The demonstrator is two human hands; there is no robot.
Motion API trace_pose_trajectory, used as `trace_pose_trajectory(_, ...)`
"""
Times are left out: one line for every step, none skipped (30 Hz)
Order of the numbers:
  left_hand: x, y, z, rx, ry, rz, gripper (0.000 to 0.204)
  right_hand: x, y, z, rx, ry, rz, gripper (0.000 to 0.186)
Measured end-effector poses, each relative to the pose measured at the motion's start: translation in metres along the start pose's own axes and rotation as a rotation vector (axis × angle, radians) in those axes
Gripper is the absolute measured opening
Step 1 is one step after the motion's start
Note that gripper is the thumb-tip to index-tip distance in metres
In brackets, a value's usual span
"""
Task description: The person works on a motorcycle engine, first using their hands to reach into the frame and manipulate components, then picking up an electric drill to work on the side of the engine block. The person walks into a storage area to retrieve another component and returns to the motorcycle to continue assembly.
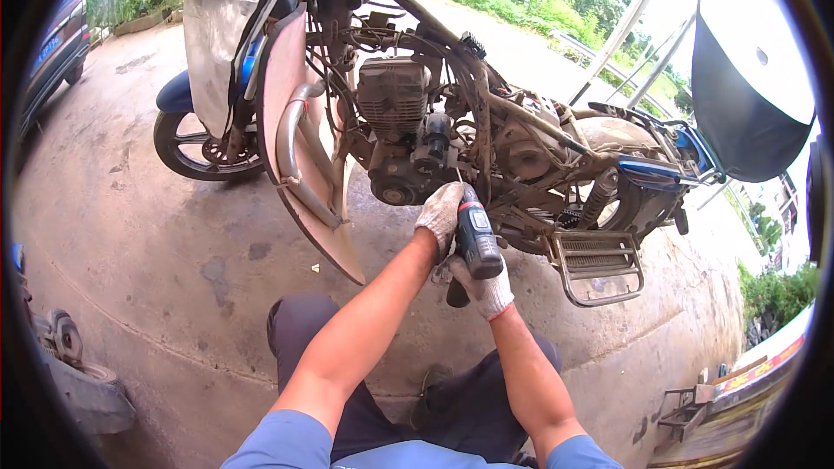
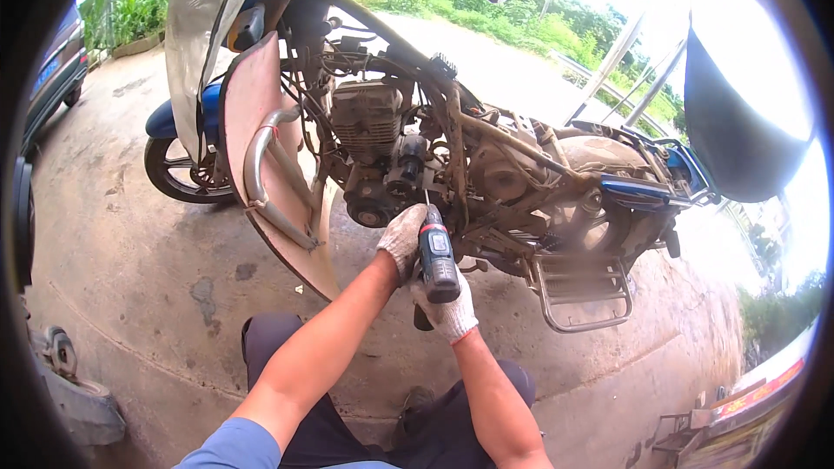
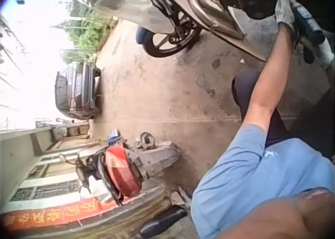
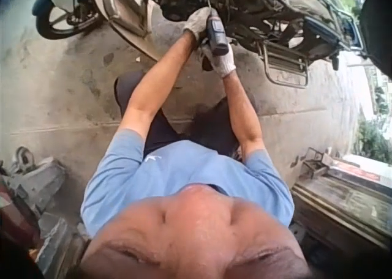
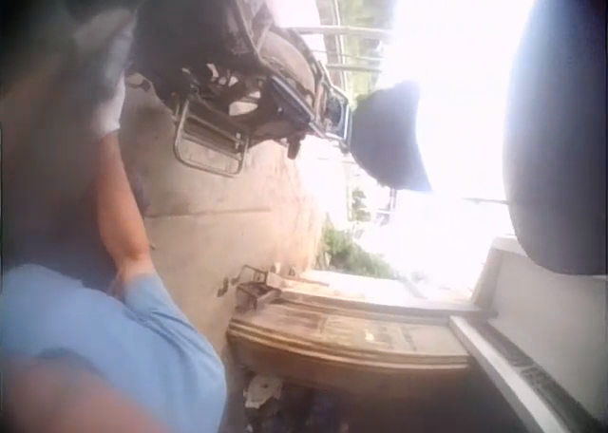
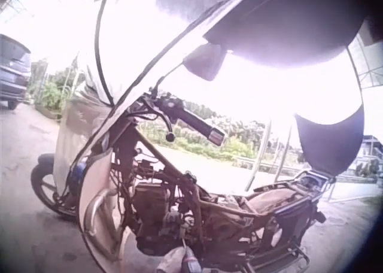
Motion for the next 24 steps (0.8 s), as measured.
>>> trace_pose_trajectory(-0.005, -0.001, 0.001, -0.041, 0.044, -0.041, 0.028, 0.004, 0.003, 0.002, 0.004, -0.056, -0.009, 0.034)
trace_pose_trajectory(0.001, -0.002, 0.002, -0.080, 0.103, -0.088, 0.027, 0.001, 0.006, 0.002, 0.005, -0.125, -0.025, 0.035)
trace_pose_trajectory(0.006, -0.010, 0.010, -0.054, 0.100, -0.186, 0.030, -0.012, 0.007, 0.017, -0.021, -0.049, -0.113, 0.036)
trace_pose_trajectory(-0.004, -0.012, 0.022, 0.046, -0.095, 0.036, 0.035, -0.029, 0.008, 0.026, -0.023, -0.034, -0.132, 0.034)
trace_pose_trajectory(0.002, -0.003, 0.047, 0.060, -0.106, 0.100, 0.037, -0.013, 0.001, 0.037, -0.039, 0.034, -0.102, 0.033)
trace_pose_trajectory(0.009, -0.001, 0.055, 0.089, -0.119, 0.167, 0.038, -0.009, 0.000, 0.041, -0.062, 0.074, -0.083, 0.032)
trace_pose_trajectory(0.014, 0.000, 0.061, 0.120, -0.133, 0.231, 0.039, -0.015, -0.001, 0.046, -0.063, 0.054, -0.060, 0.032)
trace_pose_trajectory(0.005, -0.012, 0.052, 0.174, -0.150, 0.301, 0.040, -0.033, 0.005, 0.047, -0.078, 0.005, -0.047, 0.031)
trace_pose_trajectory(-0.001, -0.010, 0.051, 0.165, -0.124, 0.257, 0.042, -0.024, 0.001, 0.045, -0.106, -0.025, -0.126, 0.032)
trace_pose_trajectory(0.002, -0.002, 0.072, 0.190, -0.148, 0.241, 0.039, -0.008, -0.011, 0.059, -0.119, 0.031, -0.249, 0.029)
trace_pose_trajectory(0.005, 0.001, 0.088, 0.227, -0.158, 0.214, 0.036, -0.015, -0.016, 0.074, -0.088, -0.002, -0.201, 0.036)
trace_pose_trajectory(0.020, 0.001, 0.100, 0.183, 0.079, -0.020, 0.034, -0.019, -0.021, 0.090, -0.079, 0.019, -0.135, 0.045)
trace_pose_trajectory(0.019, -0.012, 0.093, 0.229, 0.087, -0.051, 0.032, -0.040, -0.012, 0.103, -0.080, 0.014, -0.022, 0.055)
trace_pose_trajectory(0.014, -0.015, 0.097, 0.297, 0.078, -0.066, 0.037, -0.050, -0.012, 0.115, -0.060, 0.020, 0.096, 0.065)
trace_pose_trajectory(0.013, -0.017, 0.098, 0.270, 0.095, -0.041, 0.040, -0.060, -0.011, 0.123, -0.034, -0.007, 0.170, 0.075)
trace_pose_trajectory(0.013, -0.019, 0.103, 0.235, 0.097, -0.014, 0.043, -0.062, -0.014, 0.131, 0.023, -0.035, 0.249, 0.068)
trace_pose_trajectory(0.013, -0.020, 0.107, 0.241, 0.057, 0.017, 0.048, -0.064, -0.016, 0.134, 0.073, -0.070, 0.329, 0.061)
trace_pose_trajectory(0.017, -0.018, 0.105, 0.226, 0.073, 0.029, 0.048, -0.074, -0.016, 0.136, 0.067, -0.078, 0.324, 0.061)
trace_pose_trajectory(0.020, -0.013, 0.111, 0.215, 0.061, 0.013, 0.049, -0.073, -0.018, 0.141, -0.006, -0.044, 0.148, 0.058)
trace_pose_trajectory(0.022, -0.008, 0.117, 0.202, 0.049, -0.002, 0.051, -0.070, -0.022, 0.144, -0.040, 0.014, -0.074, 0.063)
trace_pose_trajectory(0.025, -0.005, 0.124, 0.210, 0.071, 0.017, 0.057, -0.066, -0.024, 0.148, -0.094, 0.078, -0.308, 0.067)
trace_pose_trajectory(0.022, -0.003, 0.123, 0.210, 0.077, 0.020, 0.057, -0.064, -0.025, 0.147, -0.161, 0.128, -0.524, 0.071)
trace_pose_trajectory(0.014, -0.013, 0.115, 0.219, 0.071, 0.086, 0.061, -0.104, -0.008, 0.145, -0.144, -0.072, -0.047, 0.063)
trace_pose_trajectory(0.005, -0.020, 0.108, 0.228, 0.063, 0.153, 0.064, -0.136, 0.009, 0.143, -0.138, -0.175, 0.185, 0.059)
Point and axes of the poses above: each hand's wrist, its own z-axis towards the middle knuckle, its own y-axis out of the back of the hand, x = y × z, the point moved 6 cm from there along z, towards the middle knuckle, and after that the axes turned 15 degrees about -y, right-handed, at the moved point
